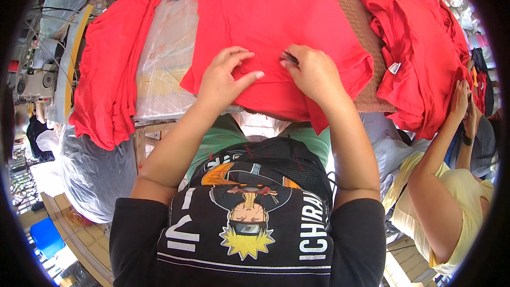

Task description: The person uses thread nippers to trim loose threads from red shirts, handling them one at a time and turning them over to inspect different seams.

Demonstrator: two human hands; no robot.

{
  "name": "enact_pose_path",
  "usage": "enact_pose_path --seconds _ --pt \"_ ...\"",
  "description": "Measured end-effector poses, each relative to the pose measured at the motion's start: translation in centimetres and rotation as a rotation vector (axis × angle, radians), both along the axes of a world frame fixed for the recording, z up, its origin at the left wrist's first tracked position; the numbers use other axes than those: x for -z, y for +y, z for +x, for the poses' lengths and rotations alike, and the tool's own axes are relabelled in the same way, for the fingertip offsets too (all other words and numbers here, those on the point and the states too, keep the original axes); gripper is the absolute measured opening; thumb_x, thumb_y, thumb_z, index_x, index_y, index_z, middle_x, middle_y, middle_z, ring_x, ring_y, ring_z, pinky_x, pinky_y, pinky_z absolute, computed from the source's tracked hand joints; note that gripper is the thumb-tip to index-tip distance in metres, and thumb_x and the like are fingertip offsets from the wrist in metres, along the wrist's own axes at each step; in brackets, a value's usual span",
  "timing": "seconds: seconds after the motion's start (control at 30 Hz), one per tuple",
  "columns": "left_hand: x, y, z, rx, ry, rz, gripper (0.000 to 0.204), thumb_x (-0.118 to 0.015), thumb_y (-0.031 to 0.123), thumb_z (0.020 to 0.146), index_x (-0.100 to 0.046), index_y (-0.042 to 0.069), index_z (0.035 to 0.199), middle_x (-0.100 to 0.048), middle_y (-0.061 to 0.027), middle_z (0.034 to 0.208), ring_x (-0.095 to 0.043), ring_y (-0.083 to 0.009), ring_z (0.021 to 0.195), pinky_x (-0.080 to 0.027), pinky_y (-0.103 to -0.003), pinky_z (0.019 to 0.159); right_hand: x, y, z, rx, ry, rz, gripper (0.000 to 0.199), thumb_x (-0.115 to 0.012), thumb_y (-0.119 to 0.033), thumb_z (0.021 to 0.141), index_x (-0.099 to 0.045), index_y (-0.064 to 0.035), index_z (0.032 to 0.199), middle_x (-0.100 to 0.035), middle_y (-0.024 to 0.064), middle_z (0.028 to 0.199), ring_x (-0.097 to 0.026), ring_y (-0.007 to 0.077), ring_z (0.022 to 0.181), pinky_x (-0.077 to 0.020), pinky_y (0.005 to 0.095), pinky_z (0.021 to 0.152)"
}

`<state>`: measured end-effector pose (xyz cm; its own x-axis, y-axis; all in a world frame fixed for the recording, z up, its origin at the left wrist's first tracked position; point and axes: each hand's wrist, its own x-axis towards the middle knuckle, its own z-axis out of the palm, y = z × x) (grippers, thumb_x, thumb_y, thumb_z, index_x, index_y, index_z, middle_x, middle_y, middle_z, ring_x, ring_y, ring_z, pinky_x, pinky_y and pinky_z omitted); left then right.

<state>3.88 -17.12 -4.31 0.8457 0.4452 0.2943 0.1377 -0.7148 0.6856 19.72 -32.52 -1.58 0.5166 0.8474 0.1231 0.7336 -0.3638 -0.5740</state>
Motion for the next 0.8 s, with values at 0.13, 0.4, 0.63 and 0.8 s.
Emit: enact_pose_path --seconds 0.13,0.4,0.63,0.8 --pt "1.5 -1.0 -0.3 -0.019 0.005 0.141 0.027 -0.077 0.020 0.080 -0.071 0.003 0.101 -0.066 -0.0095 0.108 -0.064 -0.0238 0.101 -0.051 -0.034 0.086 1.7 -0.5 0.1 0.043 0.071 0.044 0.018 -0.069 -0.016 0.084 -0.067 -0.0017 0.095 -0.068 0.0150 0.093 -0.067 0.0343 0.085 -0.0524 0.0421 0.073" --pt "0.8 1.7 0.8 -0.081 -0.063 0.007 0.016 -0.072 0.013 0.084 -0.072 0.003 0.096 -0.070 -0.0097 0.097 -0.068 -0.0243 0.086 -0.053 -0.032 0.076 -1.3 0.3 -1.4 0.027 0.061 0.038 0.026 -0.069 -0.014 0.084 -0.062 -0.0043 0.107 -0.067 0.0137 0.095 -0.066 0.0319 0.086 -0.0526 0.0403 0.075" --pt "2.0 1.5 1.5 -0.026 -0.034 0.120 0.020 -0.074 0.012 0.080 -0.073 0.004 0.098 -0.068 -0.0085 0.101 -0.066 -0.0256 0.089 -0.053 -0.033 0.077 1.8 2.9 -1.1 -0.070 0.151 0.258 0.022 -0.067 -0.008 0.085 -0.062 -0.0035 0.105 -0.066 0.0154 0.101 -0.065 0.0354 0.092 -0.0518 0.0423 0.076" --pt "1.5 1.7 1.8 -0.071 0.023 -0.096 0.019 -0.074 0.012 0.080 -0.074 0.005 0.097 -0.068 -0.0081 0.101 -0.066 -0.0249 0.089 -0.053 -0.034 0.077 2.8 2.7 -1.3 -0.021 0.178 0.261 0.018 -0.067 -0.008 0.085 -0.064 -0.0033 0.102 -0.067 0.0150 0.099 -0.065 0.0355 0.091 -0.0518 0.0417 0.076"
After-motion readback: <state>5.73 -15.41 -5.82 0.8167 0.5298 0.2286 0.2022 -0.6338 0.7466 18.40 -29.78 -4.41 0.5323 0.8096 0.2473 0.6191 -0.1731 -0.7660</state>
